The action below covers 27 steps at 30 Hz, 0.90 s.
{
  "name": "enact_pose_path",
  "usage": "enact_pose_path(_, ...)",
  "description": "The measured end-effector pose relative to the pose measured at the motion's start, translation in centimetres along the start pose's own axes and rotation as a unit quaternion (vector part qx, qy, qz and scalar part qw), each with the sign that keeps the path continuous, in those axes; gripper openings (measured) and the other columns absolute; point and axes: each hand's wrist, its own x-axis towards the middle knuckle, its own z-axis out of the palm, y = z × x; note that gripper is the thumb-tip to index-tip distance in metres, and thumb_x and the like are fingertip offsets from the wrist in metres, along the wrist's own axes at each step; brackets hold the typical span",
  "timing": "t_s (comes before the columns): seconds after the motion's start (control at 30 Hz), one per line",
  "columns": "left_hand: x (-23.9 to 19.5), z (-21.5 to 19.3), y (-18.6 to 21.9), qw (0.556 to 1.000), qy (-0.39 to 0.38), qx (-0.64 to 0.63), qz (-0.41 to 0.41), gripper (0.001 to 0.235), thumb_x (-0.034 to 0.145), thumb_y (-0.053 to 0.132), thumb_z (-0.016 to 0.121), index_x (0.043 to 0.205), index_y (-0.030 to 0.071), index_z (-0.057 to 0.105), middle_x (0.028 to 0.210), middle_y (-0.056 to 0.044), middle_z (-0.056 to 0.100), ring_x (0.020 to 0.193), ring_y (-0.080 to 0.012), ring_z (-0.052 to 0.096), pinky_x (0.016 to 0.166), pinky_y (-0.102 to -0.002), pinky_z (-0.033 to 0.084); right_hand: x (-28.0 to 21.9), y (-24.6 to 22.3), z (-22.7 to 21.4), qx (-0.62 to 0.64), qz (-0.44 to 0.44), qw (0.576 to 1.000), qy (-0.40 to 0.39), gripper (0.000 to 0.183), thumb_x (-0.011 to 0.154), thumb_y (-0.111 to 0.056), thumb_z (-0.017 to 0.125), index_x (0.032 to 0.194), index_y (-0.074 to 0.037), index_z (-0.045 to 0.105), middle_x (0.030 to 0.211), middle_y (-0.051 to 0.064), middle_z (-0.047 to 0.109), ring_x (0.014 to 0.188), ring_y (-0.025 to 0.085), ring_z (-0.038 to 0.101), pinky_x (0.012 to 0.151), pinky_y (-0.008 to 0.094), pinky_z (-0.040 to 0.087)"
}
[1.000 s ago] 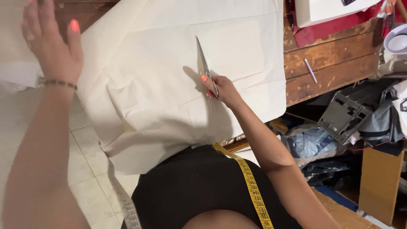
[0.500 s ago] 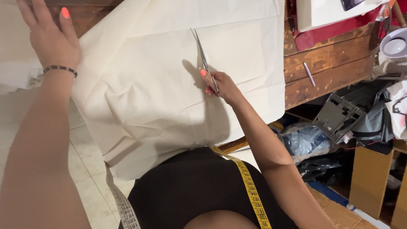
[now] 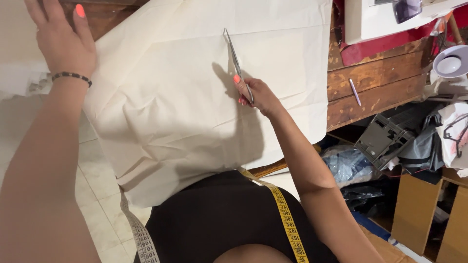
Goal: Cutting white fabric into pieces using scissors on a wooden workbench
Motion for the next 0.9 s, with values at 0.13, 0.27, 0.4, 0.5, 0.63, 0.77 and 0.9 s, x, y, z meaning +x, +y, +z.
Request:
enact_pose_path(0.13,-0.2,-0.2,0.1,1.0,0.015,-0.006,0.02,0.036,0.129,0.018,0.051,0.154,-0.008,0.044,0.159,-0.021,0.027,0.097,-0.0476,0.068,0.073,-0.055,0.056,0.1,0.3,0.3,0.013,0.004,1.0,-0.005,0.064,0.08,-0.077,0.048,0.077,-0.013,0.047,0.066,0.004,0.056,0.055,0.011,0.039,0.06,0.023,0.034)
enact_pose_path(0.27,0.1,0.0,0.0,0.999,0.025,-0.003,0.032,0.037,0.128,0.018,0.051,0.154,-0.007,0.043,0.155,-0.024,0.031,0.11,-0.05,0.067,0.08,-0.057,0.057,0.4,0.4,0.2,0.029,-0.007,0.999,-0.014,0.062,0.081,-0.077,0.046,0.074,-0.015,0.044,0.066,0.005,0.054,0.054,0.011,0.037,0.058,0.023,0.033)
enact_pose_path(0.4,-0.1,-0.2,0.3,1.0,0.01,-0.01,0.01,0.04,0.129,0.022,0.049,0.158,-0.006,0.043,0.161,-0.02,0.024,0.088,-0.0446,0.066,0.071,-0.054,0.055,1.1,1.0,0.3,0.044,-0.035,0.998,-0.007,0.059,0.084,-0.073,0.05,0.072,-0.015,0.045,0.063,0.003,0.052,0.055,0.01,0.044,0.056,0.023,0.033)
enact_pose_path(0.5,0.0,0.0,0.0,0.998,0.033,-0.021,0.041,0.032,0.126,0.015,0.052,0.148,-0.008,0.048,0.153,-0.022,0.032,0.091,-0.0417,0.073,0.071,-0.052,0.058,1.1,1.0,0.3,0.054,-0.033,0.998,0.001,0.059,0.082,-0.074,0.053,0.073,-0.016,0.047,0.065,0.002,0.053,0.058,0.009,0.049,0.055,0.023,0.033)
enact_pose_path(0.63,0.1,-0.1,0.1,0.999,0.021,-0.008,0.026,0.035,0.127,0.018,0.052,0.151,-0.008,0.048,0.156,-0.023,0.029,0.092,-0.0463,0.067,0.072,-0.054,0.054,1.0,0.8,0.5,0.044,-0.032,0.998,0.011,0.06,0.081,-0.074,0.053,0.071,-0.016,0.044,0.062,0.002,0.053,0.057,0.009,0.049,0.054,0.023,0.033)
enact_pose_path(0.77,0.1,-0.4,0.6,0.997,0.04,-0.027,0.052,0.028,0.124,0.014,0.051,0.143,-0.007,0.049,0.147,-0.023,0.036,0.09,-0.0426,0.071,0.072,-0.054,0.057,1.1,0.9,0.7,0.04,-0.034,0.998,0.017,0.059,0.083,-0.073,0.054,0.07,-0.016,0.044,0.061,0.001,0.05,0.057,0.009,0.049,0.054,0.023,0.032)
enact_pose_path(0.9,0.2,-0.4,0.5,0.996,0.053,-0.018,0.072,0.023,0.121,0.009,0.053,0.138,-0.007,0.053,0.142,-0.022,0.04,0.086,-0.0425,0.068,0.069,-0.054,0.057,0.7,1.0,0.8,0.048,-0.051,0.997,0.025,0.056,0.086,-0.069,0.056,0.07,-0.016,0.045,0.06,0.0,0.05,0.056,0.008,0.047,0.054,0.023,0.032)
